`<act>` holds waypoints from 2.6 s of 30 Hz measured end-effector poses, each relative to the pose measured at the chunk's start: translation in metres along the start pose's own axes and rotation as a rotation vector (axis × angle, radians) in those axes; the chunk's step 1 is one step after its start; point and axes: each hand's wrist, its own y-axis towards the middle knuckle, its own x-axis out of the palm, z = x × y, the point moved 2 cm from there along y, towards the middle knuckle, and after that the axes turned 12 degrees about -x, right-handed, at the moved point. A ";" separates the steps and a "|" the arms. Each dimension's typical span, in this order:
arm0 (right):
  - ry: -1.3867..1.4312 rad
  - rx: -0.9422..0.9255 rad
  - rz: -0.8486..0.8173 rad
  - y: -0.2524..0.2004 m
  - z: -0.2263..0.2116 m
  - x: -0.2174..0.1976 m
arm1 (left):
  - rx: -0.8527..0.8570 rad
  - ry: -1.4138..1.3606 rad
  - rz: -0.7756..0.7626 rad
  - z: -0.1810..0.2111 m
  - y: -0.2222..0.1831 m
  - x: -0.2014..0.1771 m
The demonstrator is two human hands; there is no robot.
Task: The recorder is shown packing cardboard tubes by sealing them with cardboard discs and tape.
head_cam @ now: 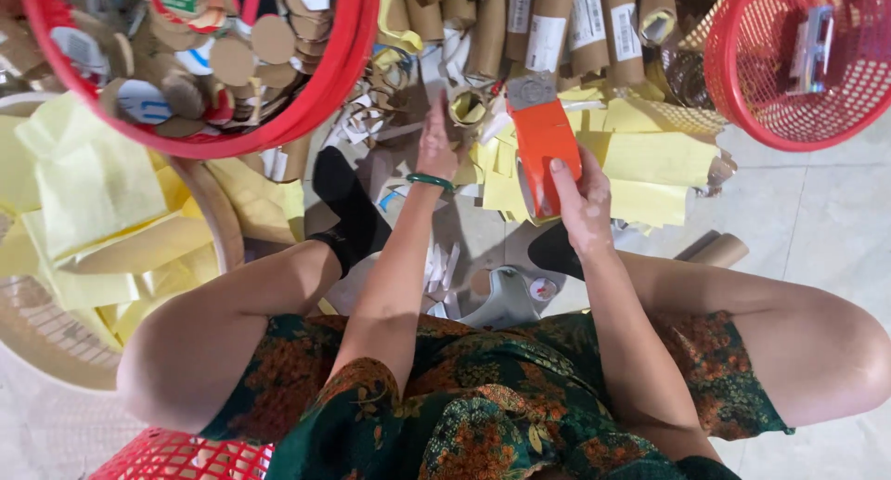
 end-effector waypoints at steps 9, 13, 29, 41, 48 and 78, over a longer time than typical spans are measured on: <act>0.055 -0.042 -0.033 0.000 -0.020 0.013 | 0.279 0.091 0.697 0.073 -0.014 -0.091; 0.044 -0.062 -0.032 0.003 -0.016 0.016 | 0.291 0.345 0.834 0.119 -0.018 -0.150; 0.170 -0.065 0.106 0.027 0.013 -0.015 | -0.015 0.350 0.669 0.134 -0.036 -0.111; 0.014 -0.055 0.072 0.025 0.005 -0.025 | -0.425 0.597 0.327 0.072 0.039 -0.156; 0.023 -0.127 0.235 0.032 0.017 -0.080 | 0.082 0.062 0.699 0.108 0.005 -0.149; 0.148 -0.010 0.114 -0.010 -0.013 -0.098 | 0.146 0.346 -0.107 0.082 0.014 -0.005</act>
